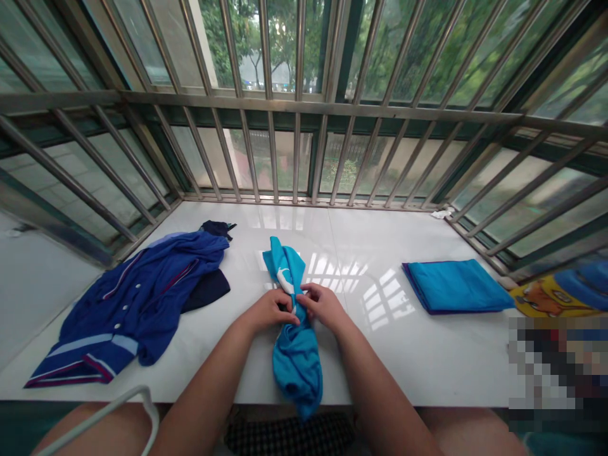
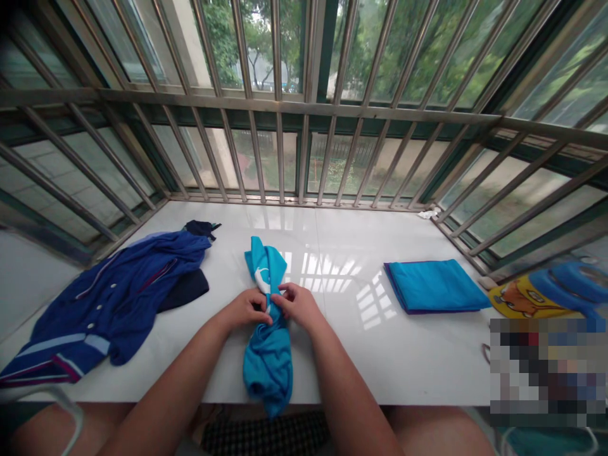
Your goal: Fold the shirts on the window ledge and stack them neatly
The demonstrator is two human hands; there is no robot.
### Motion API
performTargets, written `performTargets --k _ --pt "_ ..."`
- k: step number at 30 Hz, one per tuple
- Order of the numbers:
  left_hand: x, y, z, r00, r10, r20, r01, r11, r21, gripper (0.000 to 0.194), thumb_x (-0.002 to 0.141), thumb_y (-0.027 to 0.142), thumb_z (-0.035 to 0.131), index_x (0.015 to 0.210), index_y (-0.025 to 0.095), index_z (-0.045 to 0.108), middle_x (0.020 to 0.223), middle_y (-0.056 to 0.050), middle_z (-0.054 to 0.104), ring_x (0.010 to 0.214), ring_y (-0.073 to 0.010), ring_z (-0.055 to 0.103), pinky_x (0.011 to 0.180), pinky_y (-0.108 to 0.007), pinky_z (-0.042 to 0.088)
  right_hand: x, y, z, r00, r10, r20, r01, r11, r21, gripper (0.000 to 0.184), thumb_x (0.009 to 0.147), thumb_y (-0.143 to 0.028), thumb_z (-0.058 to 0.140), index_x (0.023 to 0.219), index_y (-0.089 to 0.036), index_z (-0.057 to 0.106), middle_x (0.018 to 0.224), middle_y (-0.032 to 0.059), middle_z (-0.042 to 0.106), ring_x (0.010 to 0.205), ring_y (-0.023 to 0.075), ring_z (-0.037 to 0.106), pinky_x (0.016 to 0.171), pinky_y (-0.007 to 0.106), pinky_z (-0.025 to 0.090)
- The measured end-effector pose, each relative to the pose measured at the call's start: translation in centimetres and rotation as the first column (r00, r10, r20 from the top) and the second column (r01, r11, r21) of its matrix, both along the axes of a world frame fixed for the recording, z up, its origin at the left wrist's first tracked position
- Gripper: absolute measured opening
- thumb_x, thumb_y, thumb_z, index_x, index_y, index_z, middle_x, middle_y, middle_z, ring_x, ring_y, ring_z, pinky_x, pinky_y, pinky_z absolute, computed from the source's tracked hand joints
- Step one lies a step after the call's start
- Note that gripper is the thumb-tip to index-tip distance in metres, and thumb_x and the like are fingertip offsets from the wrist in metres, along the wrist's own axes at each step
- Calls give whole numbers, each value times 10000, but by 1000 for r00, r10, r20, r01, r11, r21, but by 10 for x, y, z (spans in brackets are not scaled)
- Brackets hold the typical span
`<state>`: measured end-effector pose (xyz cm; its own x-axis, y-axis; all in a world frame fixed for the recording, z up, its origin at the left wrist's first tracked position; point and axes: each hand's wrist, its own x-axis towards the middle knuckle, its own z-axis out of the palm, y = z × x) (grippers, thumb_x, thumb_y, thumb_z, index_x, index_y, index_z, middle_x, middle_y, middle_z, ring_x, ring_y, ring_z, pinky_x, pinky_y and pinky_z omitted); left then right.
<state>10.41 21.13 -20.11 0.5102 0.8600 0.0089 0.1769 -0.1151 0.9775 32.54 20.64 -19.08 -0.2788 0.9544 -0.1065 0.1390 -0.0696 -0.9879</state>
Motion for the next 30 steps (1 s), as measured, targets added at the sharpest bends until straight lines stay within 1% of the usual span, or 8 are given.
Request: performTargets --k 4,9,12,17,21,23,27,30 --pt "3 -4 1 1000 8 16 -7 999 -47 675 580 746 958 522 186 586 612 18 553 614 -137 513 609 -275 414 -3 -5 2 991 -109 74 97 983 155 413 871 -631 800 784 -246 680 647 -37 615 632 166 572 594 282 443" --pt "-5 0 5 979 140 146 -137 990 -29 727 487 797 970 507 186 576 725 -14 625 709 -164 586 676 -293 492 -6 -6 -3 977 -163 -135 164 986 0 501 855 -751 767 800 -265 659 667 -30 635 617 197 629 585 318 527" --pt "-12 -1 2 910 302 283 -271 952 -143 763 504 808 963 551 192 513 723 -10 646 691 -164 607 661 -294 513 4 0 -4 857 -336 -390 313 942 -123 468 848 -725 790 840 -268 688 757 -4 710 730 229 694 688 368 615" --pt "-27 7 -6 534 722 440 -602 690 -401 644 683 742 920 849 226 570 880 -10 741 745 -163 679 726 -307 576 55 21 10 553 -486 -676 381 870 -314 364 949 -579 647 1078 -265 778 1119 94 824 1135 331 753 1028 580 610" --pt "-25 18 -9 309 833 459 -832 470 -294 590 742 669 893 974 237 566 1014 -29 741 850 -154 701 802 -306 581 79 23 17 489 -451 -747 325 888 -324 349 993 -492 582 1198 -277 764 1211 77 813 1200 289 738 1093 571 578" --pt "-18 15 -10 400 823 403 -875 473 -98 492 867 642 795 1063 237 597 1058 -53 742 923 -175 714 843 -322 577 73 15 16 529 -368 -765 202 930 -308 325 977 -499 642 1170 -268 763 1140 71 818 1125 282 753 1037 534 607" --pt "1 0 -8 776 630 18 -594 722 356 438 910 529 753 1218 229 669 1160 -106 763 1076 -275 719 940 -421 573 44 -9 10 670 -79 -738 -157 957 -245 239 905 -459 816 925 -236 734 849 24 756 765 204 693 733 342 611" --pt "16 -6 -4 804 518 -293 -315 788 529 317 807 381 807 1074 228 729 1152 -123 771 1144 -346 691 996 -485 546 30 -22 8 715 198 -671 -448 866 -222 365 880 -497 864 769 -204 677 626 -15 613 528 128 490 494 245 416"
